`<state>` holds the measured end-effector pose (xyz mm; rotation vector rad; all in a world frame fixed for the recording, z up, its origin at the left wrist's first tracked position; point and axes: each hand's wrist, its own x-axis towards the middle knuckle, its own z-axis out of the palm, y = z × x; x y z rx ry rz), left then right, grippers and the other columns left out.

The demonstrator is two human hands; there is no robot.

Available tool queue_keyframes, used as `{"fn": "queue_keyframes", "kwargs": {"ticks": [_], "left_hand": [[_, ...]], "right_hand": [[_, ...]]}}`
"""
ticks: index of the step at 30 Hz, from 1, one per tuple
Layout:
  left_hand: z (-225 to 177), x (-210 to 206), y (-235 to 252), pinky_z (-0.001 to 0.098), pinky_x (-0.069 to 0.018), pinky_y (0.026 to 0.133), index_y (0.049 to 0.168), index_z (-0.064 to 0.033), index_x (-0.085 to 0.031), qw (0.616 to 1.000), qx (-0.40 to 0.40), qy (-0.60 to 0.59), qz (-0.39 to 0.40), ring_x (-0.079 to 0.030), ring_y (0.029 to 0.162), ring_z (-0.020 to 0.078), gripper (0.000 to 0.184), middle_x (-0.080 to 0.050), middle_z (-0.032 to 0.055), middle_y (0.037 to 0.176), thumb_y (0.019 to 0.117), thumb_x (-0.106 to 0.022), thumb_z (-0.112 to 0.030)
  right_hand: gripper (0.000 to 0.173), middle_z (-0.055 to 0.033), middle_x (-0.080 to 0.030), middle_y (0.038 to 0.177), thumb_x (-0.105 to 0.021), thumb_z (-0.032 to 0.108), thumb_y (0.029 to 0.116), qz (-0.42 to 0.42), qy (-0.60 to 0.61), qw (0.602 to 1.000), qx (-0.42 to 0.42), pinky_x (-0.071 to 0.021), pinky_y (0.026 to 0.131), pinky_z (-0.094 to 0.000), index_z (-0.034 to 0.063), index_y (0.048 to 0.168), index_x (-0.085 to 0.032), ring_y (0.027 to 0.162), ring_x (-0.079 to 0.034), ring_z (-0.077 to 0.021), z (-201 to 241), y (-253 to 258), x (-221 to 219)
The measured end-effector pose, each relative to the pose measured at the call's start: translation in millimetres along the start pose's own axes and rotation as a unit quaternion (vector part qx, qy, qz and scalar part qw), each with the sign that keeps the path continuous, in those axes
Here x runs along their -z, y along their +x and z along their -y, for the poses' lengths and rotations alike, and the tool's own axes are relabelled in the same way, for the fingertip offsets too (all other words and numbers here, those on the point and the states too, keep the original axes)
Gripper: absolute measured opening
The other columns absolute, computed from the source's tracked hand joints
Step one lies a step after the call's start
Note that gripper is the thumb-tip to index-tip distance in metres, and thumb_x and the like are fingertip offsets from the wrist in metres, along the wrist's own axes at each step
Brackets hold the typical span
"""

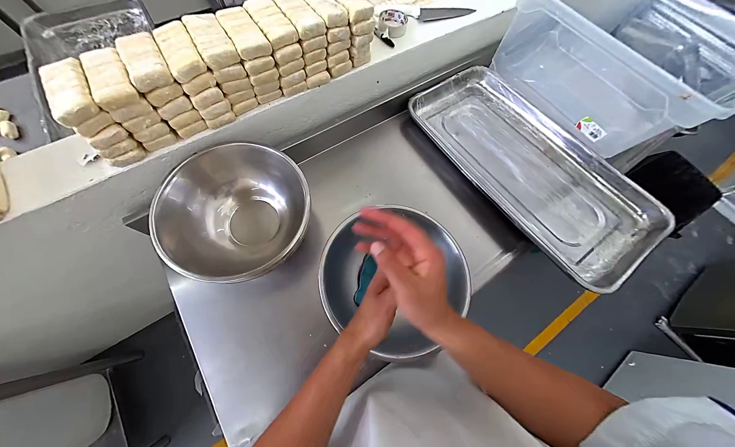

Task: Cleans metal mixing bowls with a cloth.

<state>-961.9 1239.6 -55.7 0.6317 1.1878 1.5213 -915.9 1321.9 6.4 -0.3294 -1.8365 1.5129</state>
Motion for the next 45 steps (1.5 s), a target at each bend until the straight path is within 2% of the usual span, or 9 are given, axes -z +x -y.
{"fn": "queue_keyframes", "kwargs": {"ticks": [2,6,12,15,21,24,31,38,45], "left_hand": [[16.2,27.5,-5.9,0.0449,-0.0531,0.104,0.158,-0.0123,-0.036,0.981,-0.016,0.189,-0.05,-0.059,0.129,0.0219,0.068,-0.052,0.0099,0.151,0.0968,-0.065,-0.009],[33.3,84.3,-32.2,0.0427,-0.0567,0.097,0.136,0.0021,-0.056,0.903,-0.132,0.311,-0.266,-0.066,0.115,0.0224,0.045,-0.064,0.0161,0.131,0.0921,-0.059,-0.004],[15.2,128.6,19.8,0.0538,-0.0506,0.104,0.145,-0.0003,-0.052,0.894,0.058,0.374,-0.241,-0.062,0.122,0.0349,0.052,-0.061,0.0236,0.135,0.1053,-0.057,-0.034],[22.7,115.7,50.2,0.0559,-0.0518,0.092,0.119,-0.0016,-0.07,0.912,0.095,0.34,-0.208,-0.067,0.1,0.0328,0.036,-0.07,0.0198,0.107,0.1073,-0.055,-0.032],[45.4,76.1,54.4,0.046,-0.0566,0.078,0.104,-0.001,-0.071,0.911,0.045,0.215,-0.349,-0.069,0.078,0.0223,0.026,-0.07,0.0131,0.084,0.106,-0.058,-0.024],[44.1,75.8,44.4,0.0398,-0.0559,0.069,0.1,-0.0006,-0.071,0.899,0.009,0.203,-0.389,-0.065,0.069,0.0172,0.023,-0.069,0.0097,0.079,0.1044,-0.06,-0.02],[21.9,90.3,29.6,0.0218,-0.0495,0.061,0.105,-0.0016,-0.074,0.883,-0.094,0.197,-0.415,-0.057,0.061,0.0045,0.013,-0.068,0.0028,0.076,0.0978,-0.068,-0.011],[48.8,70.3,20.2,0.0371,-0.0575,0.075,0.109,-0.0025,-0.073,0.919,-0.003,0.138,-0.369,-0.068,0.077,0.0148,0.027,-0.072,0.0092,0.089,0.1053,-0.059,-0.025],[43.9,59.8,4.9,0.0438,-0.0606,0.074,0.109,-0.0012,-0.072,0.907,0.085,0.138,-0.39,-0.073,0.078,0.0222,0.013,-0.075,0.0136,0.09,0.0996,-0.063,-0.004]], "right_hand": [[0.041,-0.02,-0.055,0.146,-0.057,0.01,0.1018,-0.003,-0.043,0.996,0.077,-0.0555,0.106,-0.0407,-0.0086,0.138,-0.054,0.131,-0.06,-0.0251,5.9,27.1,28.4],[0.036,-0.0172,-0.067,0.13,-0.053,0.017,0.1032,0.103,-0.191,0.969,0.115,-0.054,0.105,-0.0386,-0.0059,0.128,-0.064,0.122,-0.064,-0.0209,-11.6,35.1,58.1],[0.044,-0.015,-0.053,0.154,-0.049,0.035,0.1066,0.556,-0.366,0.716,0.213,-0.0342,0.122,-0.0506,0.0108,0.142,-0.062,0.146,-0.046,-0.0329,-157.5,-26.3,107.7],[0.05,-0.0121,-0.045,0.16,-0.05,0.037,0.1068,0.645,-0.338,0.656,0.198,-0.0278,0.125,-0.0511,0.0138,0.151,-0.054,0.151,-0.038,-0.0321,-210.0,-26.1,119.5],[0.065,-0.0224,-0.033,0.165,-0.025,0.041,0.1103,0.179,-0.5,0.847,0.024,-0.0158,0.125,-0.063,-0.0036,0.156,-0.039,0.155,-0.027,-0.0391,-270.5,-43.3,39.6],[0.064,-0.0281,-0.009,0.17,-0.023,0.034,0.1128,0.136,-0.277,0.927,-0.214,-0.0053,0.126,-0.0657,-0.0076,0.161,-0.016,0.159,-0.007,-0.0425,-190.0,-64.7,-35.8],[0.051,-0.008,-0.041,0.164,-0.026,0.026,0.1128,0.6,-0.307,0.713,-0.194,-0.0205,0.128,-0.0458,0.01,0.158,-0.042,0.154,-0.034,-0.0244,-94.2,-90.1,111.1],[0.046,-0.0309,-0.04,0.156,-0.042,0.009,0.1064,0.121,-0.16,0.975,-0.1,-0.0273,0.126,-0.0453,-0.0115,0.147,-0.044,0.15,-0.036,-0.037,-165.1,-74.7,-43.8],[0.061,-0.021,-0.029,0.167,-0.048,0.025,0.1014,0.147,-0.564,0.809,0.079,-0.0172,0.125,-0.0629,-0.0026,0.155,-0.041,0.156,-0.024,-0.0388,-243.4,2.2,46.1]]}}
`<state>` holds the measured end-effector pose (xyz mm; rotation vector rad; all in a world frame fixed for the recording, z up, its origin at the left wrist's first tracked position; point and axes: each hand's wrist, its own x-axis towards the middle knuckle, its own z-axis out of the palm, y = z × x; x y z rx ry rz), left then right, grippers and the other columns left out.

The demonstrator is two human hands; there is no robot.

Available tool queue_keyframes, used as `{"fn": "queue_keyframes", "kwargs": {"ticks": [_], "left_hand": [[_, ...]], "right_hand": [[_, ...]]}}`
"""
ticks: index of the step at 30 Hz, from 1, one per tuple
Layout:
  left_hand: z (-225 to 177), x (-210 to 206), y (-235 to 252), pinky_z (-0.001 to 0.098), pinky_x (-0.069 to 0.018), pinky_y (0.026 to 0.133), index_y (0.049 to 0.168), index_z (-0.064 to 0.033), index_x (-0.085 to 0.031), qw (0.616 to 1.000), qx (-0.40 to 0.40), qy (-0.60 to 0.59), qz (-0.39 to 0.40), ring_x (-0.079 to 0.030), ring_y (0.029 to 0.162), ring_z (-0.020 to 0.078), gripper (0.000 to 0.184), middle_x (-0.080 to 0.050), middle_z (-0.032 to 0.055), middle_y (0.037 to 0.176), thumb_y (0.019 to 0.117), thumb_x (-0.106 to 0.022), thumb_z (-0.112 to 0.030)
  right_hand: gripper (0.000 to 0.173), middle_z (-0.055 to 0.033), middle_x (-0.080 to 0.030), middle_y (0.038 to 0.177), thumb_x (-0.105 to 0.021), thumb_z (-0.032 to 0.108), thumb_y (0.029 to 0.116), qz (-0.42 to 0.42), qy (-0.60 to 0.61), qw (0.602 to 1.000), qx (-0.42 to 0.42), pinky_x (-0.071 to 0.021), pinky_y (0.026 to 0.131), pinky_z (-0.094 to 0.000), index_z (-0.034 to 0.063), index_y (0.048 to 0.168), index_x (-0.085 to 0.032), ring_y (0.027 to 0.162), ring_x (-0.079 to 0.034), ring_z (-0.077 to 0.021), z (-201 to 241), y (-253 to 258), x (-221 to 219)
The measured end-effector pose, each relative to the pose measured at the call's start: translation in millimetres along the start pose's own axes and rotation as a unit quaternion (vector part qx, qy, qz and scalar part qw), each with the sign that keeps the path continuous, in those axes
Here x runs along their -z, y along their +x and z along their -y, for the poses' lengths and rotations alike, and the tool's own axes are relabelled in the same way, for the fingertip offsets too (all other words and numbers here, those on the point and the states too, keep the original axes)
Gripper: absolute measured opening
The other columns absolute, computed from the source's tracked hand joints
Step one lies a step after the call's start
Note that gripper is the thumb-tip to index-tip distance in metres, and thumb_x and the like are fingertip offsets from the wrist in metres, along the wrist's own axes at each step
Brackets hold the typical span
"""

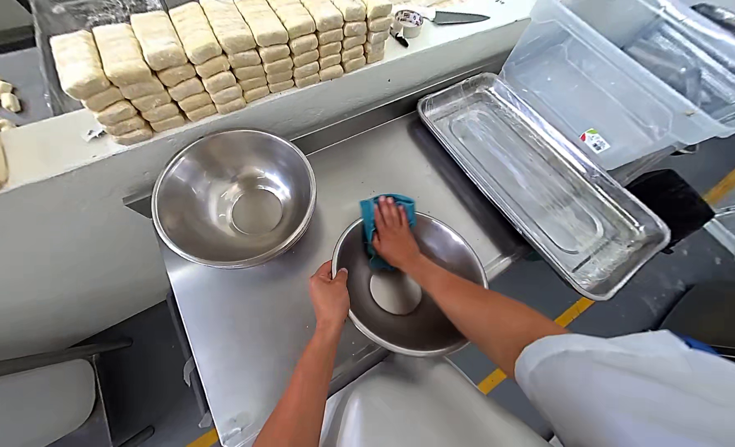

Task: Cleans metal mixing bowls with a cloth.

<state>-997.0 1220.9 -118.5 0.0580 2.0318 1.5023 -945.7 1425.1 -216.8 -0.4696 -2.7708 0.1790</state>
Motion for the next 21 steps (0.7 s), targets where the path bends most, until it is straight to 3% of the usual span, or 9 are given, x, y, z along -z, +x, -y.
{"fn": "queue_keyframes", "kwargs": {"ticks": [4,8,9,11,12,14,17,19,21], "left_hand": [[-18.1,-14.0,-3.4,0.0434,-0.0606,0.075,0.11,-0.0002,-0.071,1.0,-0.007,-0.009,-0.001,-0.074,0.08,0.0216,0.015,-0.076,0.0142,0.092,0.0986,-0.061,0.001],[-15.3,-9.8,-3.4,0.0447,-0.059,0.077,0.112,-0.0032,-0.072,0.999,-0.034,0.037,-0.006,-0.072,0.08,0.0222,0.015,-0.075,0.0131,0.092,0.1016,-0.063,-0.009],[-10.2,-7.5,-3.0,0.0459,-0.0581,0.077,0.112,-0.0035,-0.072,0.998,-0.047,0.049,-0.01,-0.071,0.08,0.023,0.016,-0.074,0.0134,0.091,0.1022,-0.063,-0.012],[1.3,-1.5,0.6,0.0477,-0.0568,0.078,0.114,-0.0022,-0.072,0.995,-0.076,0.06,-0.019,-0.07,0.08,0.0246,0.018,-0.073,0.0146,0.092,0.1026,-0.063,-0.014],[7.6,4.5,2.4,0.0467,-0.0562,0.076,0.114,-0.0012,-0.072,0.994,-0.086,0.065,-0.027,-0.068,0.077,0.0239,0.019,-0.073,0.0143,0.089,0.1023,-0.064,-0.014],[10.1,16.6,10.5,0.0391,-0.0519,0.066,0.11,-0.0008,-0.072,0.993,-0.091,0.062,-0.047,-0.06,0.066,0.0181,0.017,-0.068,0.0103,0.079,0.1012,-0.066,-0.013],[12.8,31.1,11.1,0.0322,-0.048,0.06,0.109,-0.0031,-0.073,0.993,-0.095,0.052,-0.041,-0.054,0.06,0.0127,0.016,-0.066,0.0068,0.075,0.1012,-0.066,-0.015],[16.7,24.4,12.5,0.03,-0.0481,0.06,0.109,-0.003,-0.073,0.993,-0.106,0.023,-0.047,-0.054,0.06,0.011,0.015,-0.066,0.0057,0.076,0.1007,-0.066,-0.014],[17.1,13.5,11.8,0.0276,-0.0492,0.06,0.107,-0.003,-0.073,0.993,-0.111,-0.006,-0.042,-0.056,0.06,0.009,0.014,-0.067,0.0044,0.076,0.0996,-0.068,-0.013]], "right_hand": [[0.077,-0.028,-0.016,0.169,-0.028,0.049,0.1047,0.079,-0.098,0.991,-0.039,-0.0095,0.125,-0.0655,-0.0076,0.157,-0.033,0.158,-0.015,-0.0434,-34.0,-42.5,-0.9],[0.079,-0.0353,-0.012,0.166,-0.042,0.048,0.1006,0.215,-0.001,0.971,-0.106,-0.0012,0.123,-0.0702,-0.0116,0.152,-0.039,0.157,-0.006,-0.05,11.9,-81.6,8.6],[0.076,-0.0355,-0.007,0.167,-0.049,0.043,0.1014,0.256,0.083,0.954,-0.132,0.0036,0.122,-0.0721,-0.012,0.153,-0.038,0.157,0.001,-0.0509,40.4,-86.2,19.5],[0.059,-0.0348,-0.004,0.167,-0.036,0.022,0.1105,0.378,0.271,0.873,-0.148,0.0075,0.123,-0.0689,-0.0127,0.157,-0.026,0.157,0.006,-0.0498,104.8,-83.9,59.4],[0.057,-0.0316,-0.004,0.169,-0.028,0.021,0.1121,0.413,0.363,0.823,-0.141,0.0026,0.127,-0.0611,-0.0099,0.16,-0.02,0.158,0.002,-0.0448,125.5,-85.8,81.1],[0.061,-0.026,-0.015,0.169,-0.03,0.03,0.1124,0.446,0.456,0.768,-0.065,-0.0105,0.13,-0.0493,-0.0039,0.162,-0.02,0.159,-0.014,-0.0343,125.2,-93.5,114.0],[0.056,-0.0111,-0.038,0.165,-0.025,0.037,0.1135,0.531,0.278,0.799,0.047,-0.0251,0.126,-0.0504,0.0084,0.159,-0.039,0.153,-0.035,-0.0263,65.2,-122.9,149.5],[0.052,-0.0112,-0.031,0.168,-0.029,0.025,0.1114,0.6,0.131,0.787,0.057,-0.0171,0.126,-0.0569,0.0102,0.161,-0.036,0.156,-0.027,-0.0316,40.3,-120.6,152.1],[0.057,-0.0176,-0.011,0.173,-0.034,0.019,0.1095,0.605,0.159,0.78,0.016,-0.0042,0.125,-0.0641,0.0042,0.163,-0.024,0.16,-0.008,-0.0383,57.7,-115.7,129.4]]}}
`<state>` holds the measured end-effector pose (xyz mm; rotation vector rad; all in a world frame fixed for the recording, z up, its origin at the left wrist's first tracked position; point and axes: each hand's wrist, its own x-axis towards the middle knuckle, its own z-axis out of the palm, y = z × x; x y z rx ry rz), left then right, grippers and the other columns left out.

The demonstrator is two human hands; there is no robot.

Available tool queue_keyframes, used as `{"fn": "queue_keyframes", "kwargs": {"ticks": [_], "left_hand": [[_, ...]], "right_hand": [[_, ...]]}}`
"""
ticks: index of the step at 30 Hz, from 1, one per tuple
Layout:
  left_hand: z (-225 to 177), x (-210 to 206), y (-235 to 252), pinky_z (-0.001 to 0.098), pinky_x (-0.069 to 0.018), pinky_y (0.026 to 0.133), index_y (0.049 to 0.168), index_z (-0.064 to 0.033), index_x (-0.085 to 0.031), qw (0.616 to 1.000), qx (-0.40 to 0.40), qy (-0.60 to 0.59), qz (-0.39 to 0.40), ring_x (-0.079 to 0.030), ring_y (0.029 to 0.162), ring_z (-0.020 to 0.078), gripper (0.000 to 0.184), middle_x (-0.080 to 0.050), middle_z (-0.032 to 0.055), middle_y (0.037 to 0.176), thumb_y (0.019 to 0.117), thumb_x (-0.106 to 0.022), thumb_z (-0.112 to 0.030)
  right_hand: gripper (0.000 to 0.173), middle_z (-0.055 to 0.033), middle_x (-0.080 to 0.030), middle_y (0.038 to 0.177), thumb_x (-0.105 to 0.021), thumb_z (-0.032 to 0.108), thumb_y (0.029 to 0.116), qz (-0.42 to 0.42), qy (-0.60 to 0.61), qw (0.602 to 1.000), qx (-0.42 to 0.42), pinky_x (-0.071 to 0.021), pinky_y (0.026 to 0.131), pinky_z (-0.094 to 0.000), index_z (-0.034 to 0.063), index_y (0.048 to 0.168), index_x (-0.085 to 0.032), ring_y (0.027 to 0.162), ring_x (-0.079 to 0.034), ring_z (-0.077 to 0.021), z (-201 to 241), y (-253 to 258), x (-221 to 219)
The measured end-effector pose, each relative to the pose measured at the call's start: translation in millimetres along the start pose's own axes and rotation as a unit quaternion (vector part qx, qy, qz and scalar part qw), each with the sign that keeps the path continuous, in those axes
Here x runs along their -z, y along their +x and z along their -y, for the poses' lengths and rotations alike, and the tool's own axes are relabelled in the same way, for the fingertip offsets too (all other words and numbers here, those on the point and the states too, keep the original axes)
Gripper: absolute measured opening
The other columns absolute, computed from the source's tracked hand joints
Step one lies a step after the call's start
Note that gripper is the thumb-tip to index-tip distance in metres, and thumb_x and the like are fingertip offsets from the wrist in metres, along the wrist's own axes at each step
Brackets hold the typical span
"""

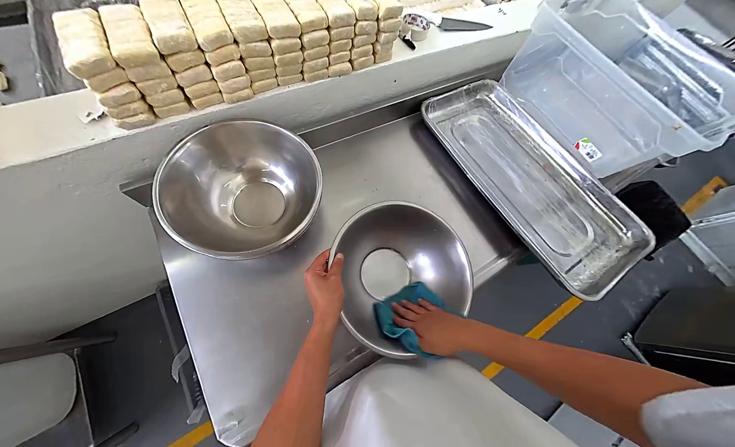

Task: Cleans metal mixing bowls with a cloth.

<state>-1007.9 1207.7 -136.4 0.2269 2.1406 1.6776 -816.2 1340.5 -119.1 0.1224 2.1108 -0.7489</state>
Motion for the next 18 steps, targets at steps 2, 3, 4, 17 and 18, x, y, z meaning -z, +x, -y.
{"fn": "queue_keyframes", "kwargs": {"ticks": [2,3,4,17,18], "left_hand": [[-0.7,-7.4,-4.1,0.029,-0.0497,0.061,0.106,-0.0033,-0.073,0.999,0.015,-0.013,0.033,-0.057,0.061,0.0104,0.015,-0.068,0.0054,0.076,0.1009,-0.066,-0.016],[0.8,-7.1,-7.0,0.0313,-0.0527,0.063,0.106,-0.0037,-0.074,0.998,0.027,-0.007,0.053,-0.061,0.064,0.0119,0.018,-0.07,0.0063,0.079,0.1023,-0.065,-0.019],[1.5,-6.4,-7.0,0.033,-0.056,0.066,0.106,-0.0049,-0.074,0.997,0.035,0.003,0.068,-0.066,0.067,0.0128,0.021,-0.072,0.0065,0.08,0.1038,-0.062,-0.023],[-43.3,11.1,3.4,0.0436,-0.0582,0.074,0.111,-0.0031,-0.073,0.998,0.004,0.068,0.019,-0.071,0.076,0.0199,0.017,-0.075,0.0113,0.089,0.0967,-0.065,0.0],[-42.0,9.5,4.6,0.0385,-0.0565,0.069,0.11,-0.0039,-0.074,0.998,-0.014,0.057,0.003,-0.067,0.069,0.0161,0.016,-0.073,0.0086,0.083,0.0954,-0.067,0.0]], "right_hand": [[0.059,-0.0226,-0.003,0.172,-0.029,0.018,0.1089,-0.151,0.182,0.97,0.052,0.0046,0.126,-0.0607,-0.0034,0.162,-0.019,0.16,0.002,-0.0374,28.1,48.1,-23.0],[0.059,-0.0217,-0.005,0.172,-0.029,0.021,0.1084,-0.263,0.276,0.922,0.07,0.0043,0.128,-0.0568,-0.0031,0.162,-0.021,0.161,0.001,-0.0338,45.4,74.7,-31.6],[0.06,-0.0208,-0.008,0.172,-0.032,0.022,0.1076,-0.365,0.338,0.864,0.082,0.0007,0.13,-0.0526,-0.0023,0.161,-0.025,0.161,-0.002,-0.0312,58.7,99.6,-27.2],[0.06,-0.0217,-0.033,0.165,-0.057,0.001,0.0931,-0.372,-0.24,0.896,-0.029,-0.0188,0.126,-0.0599,-0.0071,0.151,-0.045,0.155,-0.029,-0.0361,-95.1,30.5,37.8],[0.057,-0.0242,-0.035,0.163,-0.057,0.002,0.0943,-0.323,-0.159,0.932,-0.043,-0.02,0.125,-0.0609,-0.0079,0.15,-0.046,0.153,-0.031,-0.0383,-69.7,20.3,15.1]]}}
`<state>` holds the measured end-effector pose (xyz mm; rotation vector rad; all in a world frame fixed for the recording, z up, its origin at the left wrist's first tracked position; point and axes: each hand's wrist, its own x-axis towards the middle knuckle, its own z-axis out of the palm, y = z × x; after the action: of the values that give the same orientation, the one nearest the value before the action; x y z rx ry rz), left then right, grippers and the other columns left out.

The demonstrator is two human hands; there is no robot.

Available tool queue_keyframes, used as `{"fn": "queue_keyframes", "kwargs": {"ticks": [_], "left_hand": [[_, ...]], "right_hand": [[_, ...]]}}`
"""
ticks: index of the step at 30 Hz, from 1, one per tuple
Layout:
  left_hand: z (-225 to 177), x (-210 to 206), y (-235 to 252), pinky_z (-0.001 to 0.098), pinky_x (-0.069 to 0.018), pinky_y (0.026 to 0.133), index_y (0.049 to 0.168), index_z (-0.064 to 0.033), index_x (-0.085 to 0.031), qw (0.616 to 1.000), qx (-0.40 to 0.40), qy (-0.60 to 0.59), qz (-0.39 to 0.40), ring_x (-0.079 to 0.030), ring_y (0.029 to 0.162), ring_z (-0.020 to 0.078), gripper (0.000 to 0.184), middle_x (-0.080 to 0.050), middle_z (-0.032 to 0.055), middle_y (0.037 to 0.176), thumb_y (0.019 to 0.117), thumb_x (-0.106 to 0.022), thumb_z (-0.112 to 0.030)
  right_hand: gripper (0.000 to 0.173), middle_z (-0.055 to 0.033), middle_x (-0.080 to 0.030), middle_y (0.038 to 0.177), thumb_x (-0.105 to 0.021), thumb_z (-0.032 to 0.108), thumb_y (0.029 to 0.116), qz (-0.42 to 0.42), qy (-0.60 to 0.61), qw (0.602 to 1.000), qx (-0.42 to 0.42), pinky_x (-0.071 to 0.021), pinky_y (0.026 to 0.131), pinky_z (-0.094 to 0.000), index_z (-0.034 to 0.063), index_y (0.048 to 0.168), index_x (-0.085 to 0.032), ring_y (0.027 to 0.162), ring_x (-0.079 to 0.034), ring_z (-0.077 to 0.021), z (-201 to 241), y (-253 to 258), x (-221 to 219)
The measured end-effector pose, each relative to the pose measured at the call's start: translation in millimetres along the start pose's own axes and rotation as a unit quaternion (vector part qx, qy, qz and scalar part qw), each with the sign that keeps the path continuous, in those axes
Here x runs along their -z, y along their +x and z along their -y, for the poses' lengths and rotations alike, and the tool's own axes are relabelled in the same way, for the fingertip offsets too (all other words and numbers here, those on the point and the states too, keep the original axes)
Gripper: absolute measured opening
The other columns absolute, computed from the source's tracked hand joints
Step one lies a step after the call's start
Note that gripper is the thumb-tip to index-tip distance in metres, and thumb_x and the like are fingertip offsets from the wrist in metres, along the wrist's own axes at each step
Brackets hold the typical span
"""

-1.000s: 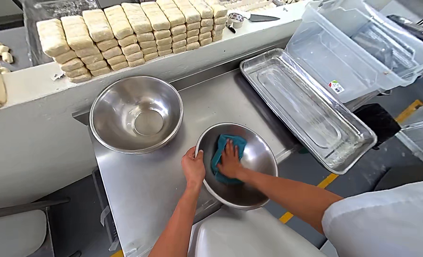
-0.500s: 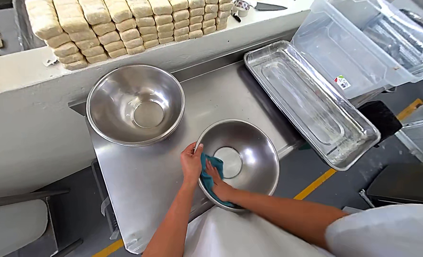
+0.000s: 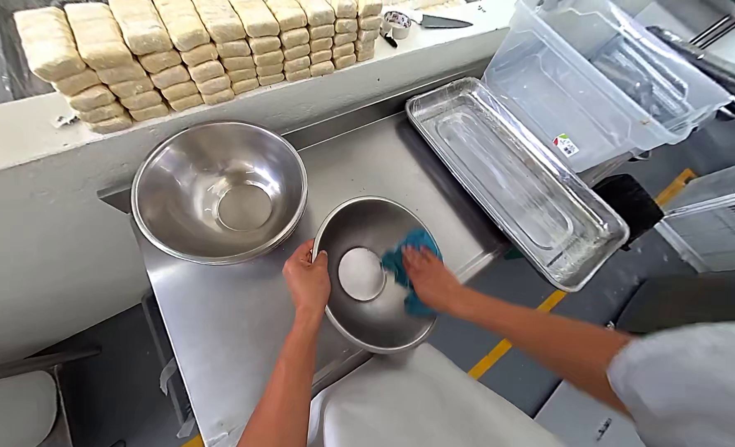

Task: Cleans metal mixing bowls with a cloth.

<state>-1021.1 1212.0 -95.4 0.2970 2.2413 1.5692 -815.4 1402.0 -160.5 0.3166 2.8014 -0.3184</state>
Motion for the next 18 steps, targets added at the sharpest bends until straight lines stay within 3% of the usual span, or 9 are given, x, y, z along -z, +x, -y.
{"fn": "queue_keyframes", "kwargs": {"ticks": [2,4,5,7,9,11,14,16,18], "left_hand": [[2.2,-6.5,5.6,0.0318,-0.0521,0.06,0.109,-0.0043,-0.075,1.0,-0.021,-0.017,-0.012,-0.06,0.059,0.0115,0.016,-0.07,0.0058,0.075,0.0937,-0.07,0.0],[7.3,-6.5,8.2,0.0317,-0.0493,0.058,0.108,-0.0045,-0.074,1.0,-0.007,-0.015,-0.002,-0.056,0.057,0.0119,0.015,-0.068,0.0059,0.073,0.0939,-0.07,-0.001],[11.0,-2.8,11.2,0.0328,-0.0495,0.059,0.11,-0.0039,-0.074,1.0,0.003,-0.013,0.002,-0.056,0.059,0.0127,0.016,-0.068,0.0066,0.074,0.0947,-0.069,-0.001],[18.4,1.3,15.7,0.0335,-0.052,0.064,0.115,-0.0028,-0.071,1.0,0.01,-0.01,0.021,-0.059,0.063,0.0128,0.019,-0.07,0.0077,0.08,0.0966,-0.067,-0.002],[25.9,-1.7,17.9,0.0331,-0.0499,0.061,0.114,-0.0026,-0.072,0.999,0.013,-0.02,0.028,-0.057,0.06,0.0124,0.017,-0.068,0.0067,0.076,0.0969,-0.068,-0.004],[33.0,-1.7,14.9,0.0322,-0.0495,0.058,0.113,-0.0026,-0.072,0.999,0.018,-0.036,0.031,-0.056,0.057,0.0115,0.017,-0.068,0.006,0.074,0.0967,-0.068,-0.004],[32.7,-1.8,12.0,0.0333,-0.0567,0.066,0.116,-0.0022,-0.071,0.997,0.041,-0.053,0.032,-0.066,0.066,0.0133,0.019,-0.074,0.0085,0.084,0.0975,-0.067,-0.003],[32.8,-0.6,12.4,0.0347,-0.0578,0.07,0.117,-0.0011,-0.07,0.996,0.053,-0.062,0.028,-0.068,0.07,0.0145,0.02,-0.074,0.0104,0.087,0.0979,-0.066,-0.003],[33.2,-2.0,13.3,0.0331,-0.0591,0.072,0.117,-0.0003,-0.07,0.996,0.056,-0.068,0.026,-0.07,0.073,0.0132,0.021,-0.075,0.0106,0.089,0.0973,-0.066,-0.002]], "right_hand": [[0.051,-0.0196,-0.04,0.162,-0.048,0.0,0.099,0.098,0.222,0.97,-0.02,-0.0269,0.125,-0.0536,-0.0027,0.15,-0.049,0.152,-0.037,-0.0322,68.8,-11.5,8.0],[0.045,-0.0141,-0.059,0.147,-0.039,0.002,0.1031,0.094,0.474,0.875,-0.029,-0.0403,0.118,-0.0394,-0.0002,0.143,-0.058,0.138,-0.054,-0.0192,120.3,-4.4,26.8],[0.04,-0.0124,-0.069,0.13,-0.039,0.003,0.1038,0.068,0.576,0.813,-0.044,-0.0499,0.106,-0.0343,-0.0003,0.134,-0.065,0.121,-0.064,-0.014,131.4,0.9,36.3],[0.033,-0.0056,-0.071,0.099,-0.038,0.007,0.1025,0.026,0.716,0.694,-0.072,-0.0573,0.083,-0.0329,0.0028,0.113,-0.069,0.09,-0.068,-0.0101,128.2,4.9,53.0],[0.034,-0.0007,-0.071,0.097,-0.037,0.018,0.1026,0.005,0.748,0.661,-0.066,-0.0582,0.079,-0.0324,0.0107,0.116,-0.068,0.087,-0.068,-0.0086,101.7,4.2,71.1],[0.038,-0.0025,-0.071,0.114,-0.037,0.022,0.1083,-0.043,0.66,0.745,-0.088,-0.0578,0.09,-0.0321,0.0103,0.133,-0.063,0.101,-0.068,-0.0092,57.5,4.3,81.2],[0.037,-0.0172,-0.065,0.134,-0.049,0.02,0.1085,-0.149,0.397,0.888,-0.178,-0.0515,0.106,-0.0477,0.0007,0.139,-0.058,0.121,-0.065,-0.0263,-9.1,0.3,89.9],[0.038,-0.0195,-0.062,0.139,-0.053,0.019,0.1063,-0.169,0.261,0.942,-0.126,-0.0483,0.11,-0.0527,-0.0003,0.138,-0.059,0.128,-0.061,-0.0319,-10.1,-6.2,100.8],[0.039,-0.0181,-0.057,0.146,-0.058,0.018,0.1019,-0.15,0.134,0.979,0.019,-0.0447,0.115,-0.0501,0.0016,0.138,-0.061,0.137,-0.054,-0.0315,7.3,-8.6,90.9]]}}
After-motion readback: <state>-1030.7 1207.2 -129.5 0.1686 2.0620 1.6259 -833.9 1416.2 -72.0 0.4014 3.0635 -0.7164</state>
